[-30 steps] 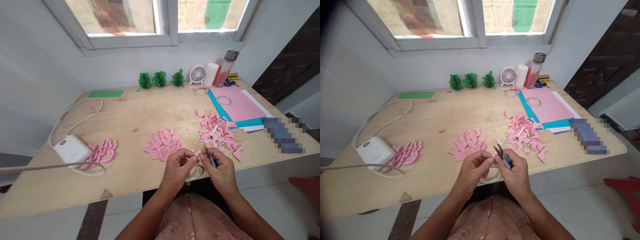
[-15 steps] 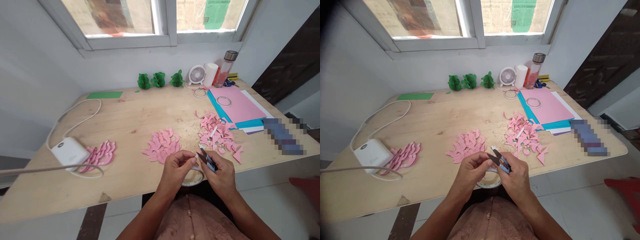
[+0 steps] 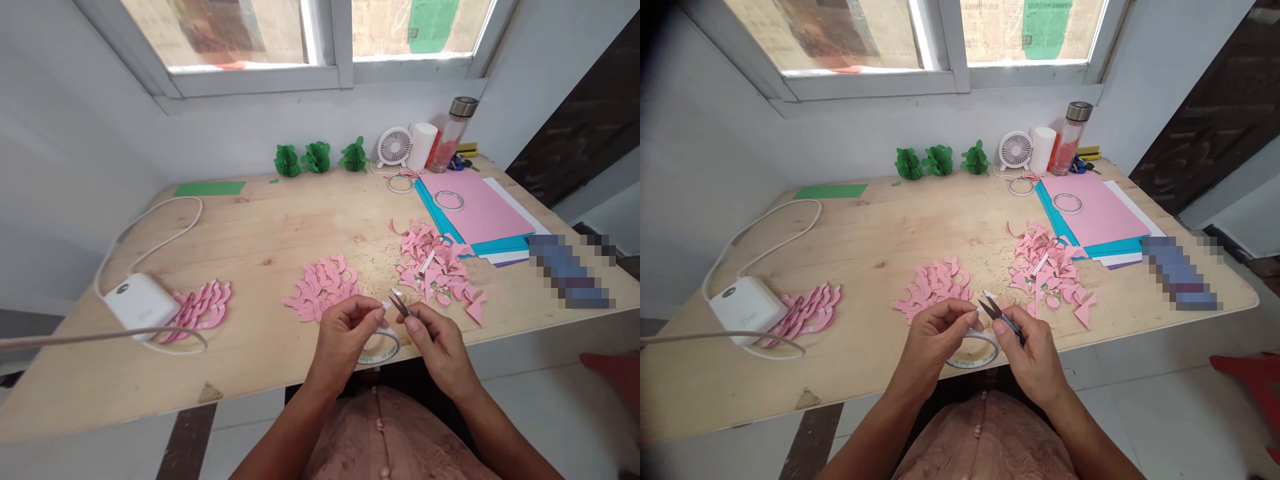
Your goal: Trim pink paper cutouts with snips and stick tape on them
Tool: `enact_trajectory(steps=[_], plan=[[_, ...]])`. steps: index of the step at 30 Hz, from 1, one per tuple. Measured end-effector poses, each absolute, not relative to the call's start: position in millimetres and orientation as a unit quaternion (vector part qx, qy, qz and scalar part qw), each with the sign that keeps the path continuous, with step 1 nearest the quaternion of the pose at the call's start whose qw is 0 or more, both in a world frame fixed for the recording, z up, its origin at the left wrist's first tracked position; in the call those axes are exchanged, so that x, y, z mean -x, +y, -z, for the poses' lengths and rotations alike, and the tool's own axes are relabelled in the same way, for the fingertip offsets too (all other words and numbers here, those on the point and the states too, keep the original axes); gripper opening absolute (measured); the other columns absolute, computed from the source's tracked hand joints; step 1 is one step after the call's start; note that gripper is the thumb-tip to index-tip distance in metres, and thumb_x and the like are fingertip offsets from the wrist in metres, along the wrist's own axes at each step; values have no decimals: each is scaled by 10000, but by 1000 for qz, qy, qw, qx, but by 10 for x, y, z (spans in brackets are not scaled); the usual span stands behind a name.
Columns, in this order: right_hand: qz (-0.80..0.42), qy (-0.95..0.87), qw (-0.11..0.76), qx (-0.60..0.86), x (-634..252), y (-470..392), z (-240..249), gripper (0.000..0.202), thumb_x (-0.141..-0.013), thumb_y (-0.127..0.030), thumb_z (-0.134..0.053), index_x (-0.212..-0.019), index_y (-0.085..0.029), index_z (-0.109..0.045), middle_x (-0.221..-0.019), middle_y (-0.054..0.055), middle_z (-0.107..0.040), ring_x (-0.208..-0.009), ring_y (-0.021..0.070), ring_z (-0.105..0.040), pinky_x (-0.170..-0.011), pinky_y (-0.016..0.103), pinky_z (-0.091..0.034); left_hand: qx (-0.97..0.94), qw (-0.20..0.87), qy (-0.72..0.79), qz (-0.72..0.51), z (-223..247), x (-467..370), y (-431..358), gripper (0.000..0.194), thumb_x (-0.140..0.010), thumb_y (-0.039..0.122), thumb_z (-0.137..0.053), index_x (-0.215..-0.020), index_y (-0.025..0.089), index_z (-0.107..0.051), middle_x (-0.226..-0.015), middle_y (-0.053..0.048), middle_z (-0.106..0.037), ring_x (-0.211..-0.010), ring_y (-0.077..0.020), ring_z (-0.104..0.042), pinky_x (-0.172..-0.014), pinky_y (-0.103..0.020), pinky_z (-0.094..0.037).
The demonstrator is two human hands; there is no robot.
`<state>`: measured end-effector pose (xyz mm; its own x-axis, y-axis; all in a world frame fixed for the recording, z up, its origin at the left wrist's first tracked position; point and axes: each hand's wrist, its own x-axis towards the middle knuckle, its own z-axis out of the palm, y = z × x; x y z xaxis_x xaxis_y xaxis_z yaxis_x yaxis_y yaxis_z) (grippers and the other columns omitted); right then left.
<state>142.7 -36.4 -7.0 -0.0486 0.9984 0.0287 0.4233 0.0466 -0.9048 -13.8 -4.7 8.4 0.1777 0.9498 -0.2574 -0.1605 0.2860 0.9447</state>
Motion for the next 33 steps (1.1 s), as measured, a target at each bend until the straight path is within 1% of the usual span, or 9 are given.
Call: enact_trajectory(steps=[5, 12, 18, 25, 29, 33], plan=[[-400, -620, 369, 565, -1392, -384, 68, 371, -911, -456, -386, -805, -158, -580, -582, -37, -411, -522, 102, -374, -483, 224, -279, -411, 655, 469, -427, -92, 136, -58, 129, -704, 266, -694, -710, 145, -649, -615, -14, -652, -586, -128, -592, -572, -216, -449], [-411, -618, 375, 556, -1389, -407, 59, 353, -904, -439, -403, -803, -161, -596, -623, -26, -475, -549, 105, -410, -505, 227, -304, -408, 671, 454, -422, -50, 149, -59, 124, -717, 259, -694, -725, 145, -645, -629, -8, -658, -591, -109, -587, -575, -198, -446], [-403, -615, 384, 558, -1382, -405, 80, 363, -906, -445, -401, -804, -160, -601, -593, -37, -451, -526, 100, -401, -487, 222, -294, -400, 661, 468, -430, -41, 163, -52, 127, -710, 246, -695, -699, 145, -619, -582, 4, -633, -546, -95, -557, -530, -184, -423], [-410, -615, 378, 558, -1370, -417, 91, 348, -906, -437, -404, -809, -161, -592, -589, -41, -422, -531, 102, -388, -493, 225, -285, -393, 643, 482, -447, -49, 171, -51, 150, -718, 286, -697, -732, 157, -621, -603, -10, -650, -509, -94, -549, -444, -172, -369], [-414, -621, 366, 556, -1386, -420, 110, 352, -905, -448, -398, -804, -167, -586, -623, -24, -471, -566, 114, -422, -519, 232, -310, -397, 648, 474, -445, -48, 174, -55, 151, -710, 288, -705, -730, 159, -628, -601, -10, -654, -527, -105, -568, -468, -181, -396], [-416, -623, 362, 555, -1383, -424, 109, 351, -903, -447, -404, -796, -168, -588, -643, -17, -507, -582, 119, -444, -538, 235, -329, -399, 661, 457, -441, -64, 179, -67, 146, -704, 278, -708, -717, 150, -639, -609, -14, -661, -563, -115, -588, -537, -201, -444]])
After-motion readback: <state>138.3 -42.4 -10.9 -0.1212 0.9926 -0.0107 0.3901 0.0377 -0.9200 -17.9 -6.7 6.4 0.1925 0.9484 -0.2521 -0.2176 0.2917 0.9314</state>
